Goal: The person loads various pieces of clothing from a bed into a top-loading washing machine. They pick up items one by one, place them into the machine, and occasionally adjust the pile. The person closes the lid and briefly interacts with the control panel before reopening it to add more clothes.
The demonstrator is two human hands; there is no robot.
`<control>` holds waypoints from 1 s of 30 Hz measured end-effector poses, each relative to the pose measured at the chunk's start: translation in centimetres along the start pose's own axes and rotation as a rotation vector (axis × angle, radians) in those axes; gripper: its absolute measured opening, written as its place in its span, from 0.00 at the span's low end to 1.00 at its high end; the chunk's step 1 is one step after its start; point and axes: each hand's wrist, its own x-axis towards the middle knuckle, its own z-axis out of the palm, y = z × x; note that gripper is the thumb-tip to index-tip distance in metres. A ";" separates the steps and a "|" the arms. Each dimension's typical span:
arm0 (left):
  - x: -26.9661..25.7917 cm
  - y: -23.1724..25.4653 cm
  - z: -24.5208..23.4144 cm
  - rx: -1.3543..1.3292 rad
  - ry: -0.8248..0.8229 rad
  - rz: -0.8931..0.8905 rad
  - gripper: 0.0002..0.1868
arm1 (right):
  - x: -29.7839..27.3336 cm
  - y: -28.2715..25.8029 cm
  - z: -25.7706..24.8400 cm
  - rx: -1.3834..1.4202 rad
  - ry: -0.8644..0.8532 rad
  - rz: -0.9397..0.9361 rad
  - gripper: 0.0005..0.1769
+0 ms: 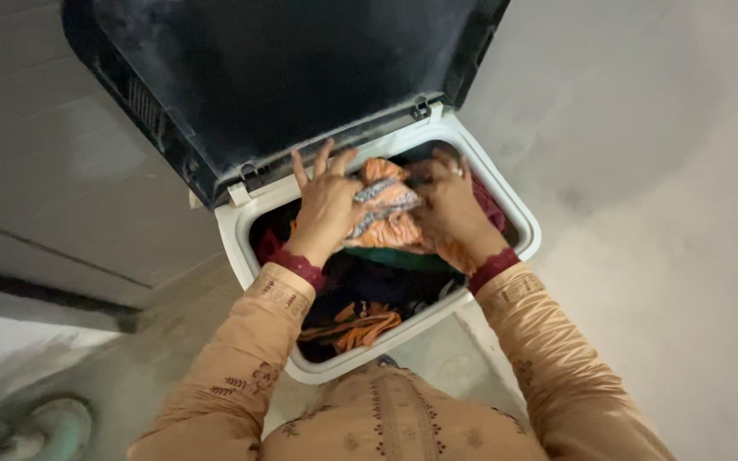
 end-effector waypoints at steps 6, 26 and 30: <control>2.0 2.3 -4.0 -0.033 0.244 0.227 0.10 | 0.6 -3.0 -8.1 -0.062 0.262 0.104 0.17; 3.8 24.2 -0.5 -0.458 0.350 0.870 0.08 | -19.9 -6.7 -25.4 -0.583 0.697 0.473 0.17; 0.9 30.3 1.8 -0.548 0.266 0.960 0.06 | -27.1 -8.8 -27.5 -0.678 0.721 0.599 0.18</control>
